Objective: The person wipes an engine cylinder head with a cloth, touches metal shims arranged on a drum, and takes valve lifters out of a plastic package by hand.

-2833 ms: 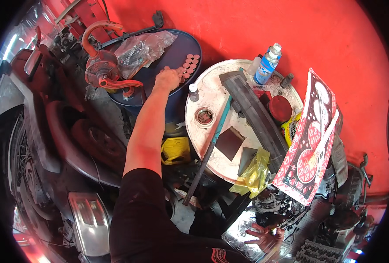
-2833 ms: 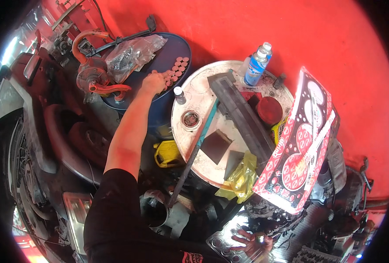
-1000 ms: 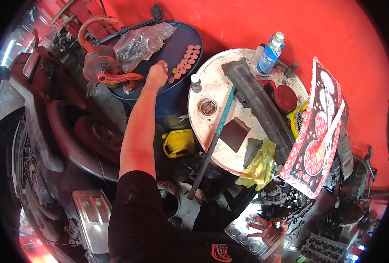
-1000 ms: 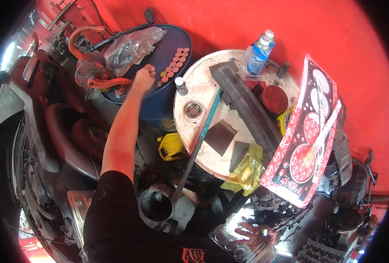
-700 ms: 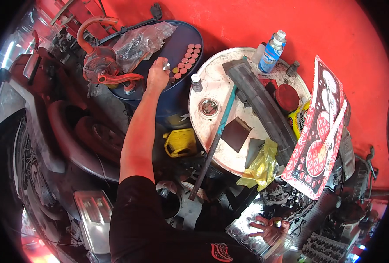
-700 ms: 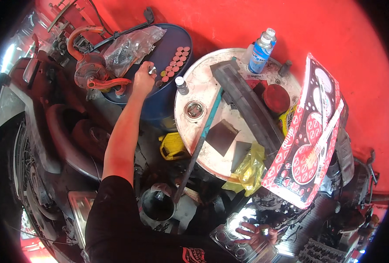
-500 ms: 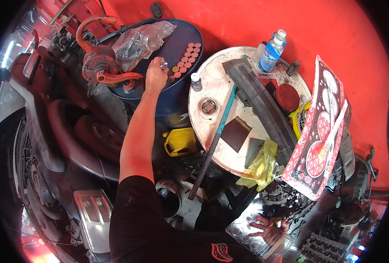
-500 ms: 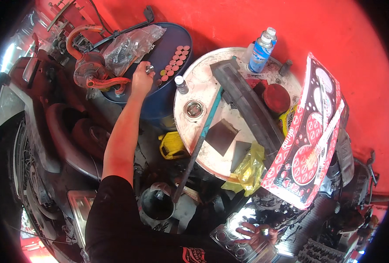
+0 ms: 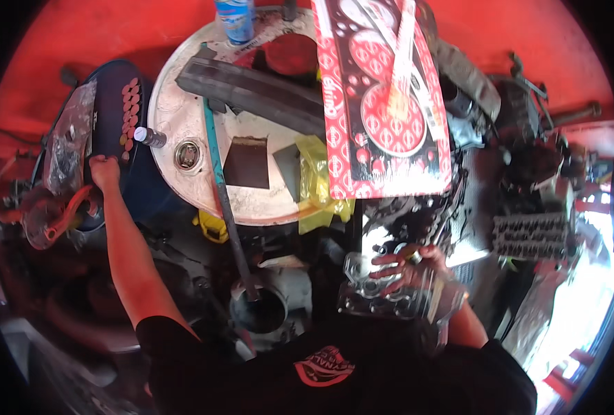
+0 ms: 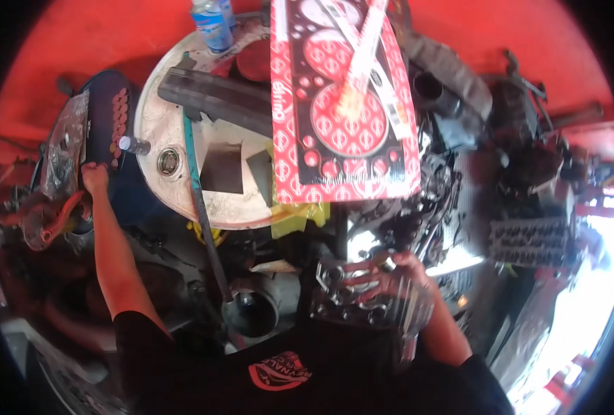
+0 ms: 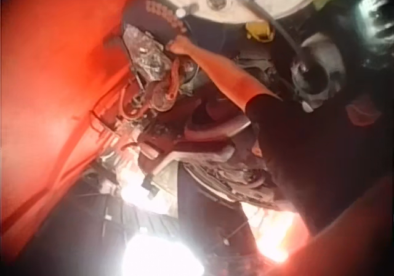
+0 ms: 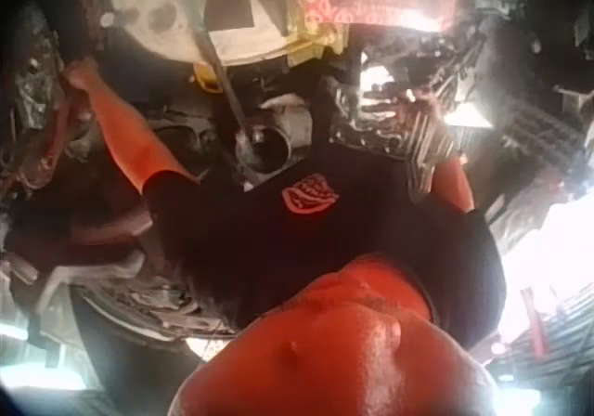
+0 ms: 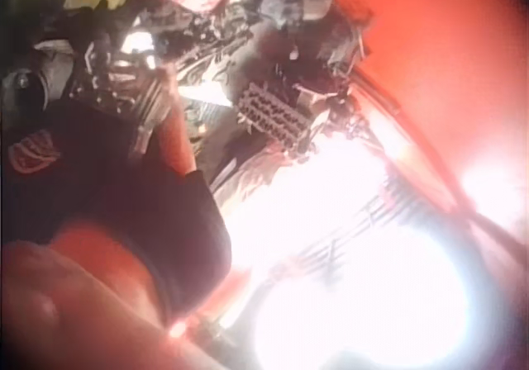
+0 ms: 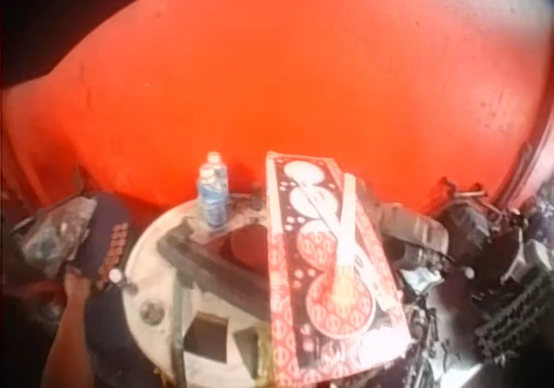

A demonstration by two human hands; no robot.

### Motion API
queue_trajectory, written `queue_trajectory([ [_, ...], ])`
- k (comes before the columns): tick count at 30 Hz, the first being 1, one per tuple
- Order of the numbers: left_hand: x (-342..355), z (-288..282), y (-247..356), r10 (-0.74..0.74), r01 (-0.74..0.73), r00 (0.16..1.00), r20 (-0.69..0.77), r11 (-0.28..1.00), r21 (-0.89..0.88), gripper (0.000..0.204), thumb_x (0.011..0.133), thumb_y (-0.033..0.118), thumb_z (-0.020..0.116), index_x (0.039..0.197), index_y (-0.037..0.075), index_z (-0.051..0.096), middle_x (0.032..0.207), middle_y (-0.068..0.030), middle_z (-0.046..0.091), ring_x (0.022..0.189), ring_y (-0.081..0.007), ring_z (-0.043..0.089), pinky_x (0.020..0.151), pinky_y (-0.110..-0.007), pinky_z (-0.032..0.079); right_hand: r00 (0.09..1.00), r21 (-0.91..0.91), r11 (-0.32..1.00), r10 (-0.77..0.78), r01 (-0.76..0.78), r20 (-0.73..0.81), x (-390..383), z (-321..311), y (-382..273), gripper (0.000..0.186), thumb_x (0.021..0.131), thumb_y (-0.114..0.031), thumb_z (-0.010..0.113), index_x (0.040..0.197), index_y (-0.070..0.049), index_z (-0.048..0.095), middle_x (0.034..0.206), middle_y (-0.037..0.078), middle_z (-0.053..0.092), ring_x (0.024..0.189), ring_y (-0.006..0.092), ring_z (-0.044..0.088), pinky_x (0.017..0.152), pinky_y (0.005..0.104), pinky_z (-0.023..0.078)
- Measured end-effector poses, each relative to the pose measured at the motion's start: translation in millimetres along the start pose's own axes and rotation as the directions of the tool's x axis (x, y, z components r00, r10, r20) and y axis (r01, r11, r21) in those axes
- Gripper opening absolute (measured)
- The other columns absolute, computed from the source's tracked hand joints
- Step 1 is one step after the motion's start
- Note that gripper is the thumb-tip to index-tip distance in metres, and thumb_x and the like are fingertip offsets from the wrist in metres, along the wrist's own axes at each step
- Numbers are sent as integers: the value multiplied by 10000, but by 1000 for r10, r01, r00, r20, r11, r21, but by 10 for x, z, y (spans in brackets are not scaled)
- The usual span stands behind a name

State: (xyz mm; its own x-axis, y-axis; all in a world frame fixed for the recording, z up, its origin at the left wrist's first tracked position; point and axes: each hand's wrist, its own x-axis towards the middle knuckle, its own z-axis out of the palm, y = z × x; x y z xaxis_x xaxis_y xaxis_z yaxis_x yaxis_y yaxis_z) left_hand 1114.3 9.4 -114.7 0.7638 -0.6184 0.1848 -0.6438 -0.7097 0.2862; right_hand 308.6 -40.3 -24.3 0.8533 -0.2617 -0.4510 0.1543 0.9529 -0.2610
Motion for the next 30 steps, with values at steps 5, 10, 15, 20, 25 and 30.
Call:
queue_trajectory([
  [5,168,481,433,181,-155,981,-64,944,292,237,792,229,627,933,39,616,935,-156,651,950,-331,619,842,-419,493,987,130,983,-117,131,-112,-320,25,138,429,868,-442,575,1086,-83,663,1419,320,410,1304,575,365,951,759,350],
  [10,-287,41,747,-195,171,978,-72,952,-253,258,747,67,726,973,10,615,890,-144,689,892,-297,685,807,-399,524,993,22,996,-90,92,-69,-328,-83,173,465,852,-453,588,1120,-77,649,1423,313,406,1292,572,379,949,760,349],
  [15,-465,-39,1009,-249,239,968,22,897,-371,174,828,75,647,990,13,635,866,-130,696,838,-238,693,748,-358,529,984,27,992,-122,126,-131,-406,-1,189,473,852,-452,589,1134,-76,643,1428,313,400,1290,568,385,946,756,354],
  [20,-196,79,646,326,-228,944,-57,766,601,171,853,216,572,788,108,687,789,-94,686,755,-240,686,630,-376,544,988,103,990,-85,98,-126,-286,14,203,508,862,-456,584,1194,-73,614,1455,310,371,1281,547,410,932,708,403],
  [25,-126,-793,812,262,-44,797,-544,924,381,199,945,250,574,956,64,644,910,-110,705,772,-262,698,629,-409,551,996,68,993,-92,93,-14,-267,-9,72,540,844,-385,618,1218,2,576,1427,312,419,1275,491,460,925,604,478],
  [30,-2437,-1395,2966,297,-618,657,-693,739,-269,230,980,124,565,1136,-44,544,958,-147,699,790,-220,680,671,-315,558,990,65,990,-132,129,52,-212,-51,82,509,820,-318,635,1219,-6,582,1402,300,457,1274,476,473,937,598,477],
])
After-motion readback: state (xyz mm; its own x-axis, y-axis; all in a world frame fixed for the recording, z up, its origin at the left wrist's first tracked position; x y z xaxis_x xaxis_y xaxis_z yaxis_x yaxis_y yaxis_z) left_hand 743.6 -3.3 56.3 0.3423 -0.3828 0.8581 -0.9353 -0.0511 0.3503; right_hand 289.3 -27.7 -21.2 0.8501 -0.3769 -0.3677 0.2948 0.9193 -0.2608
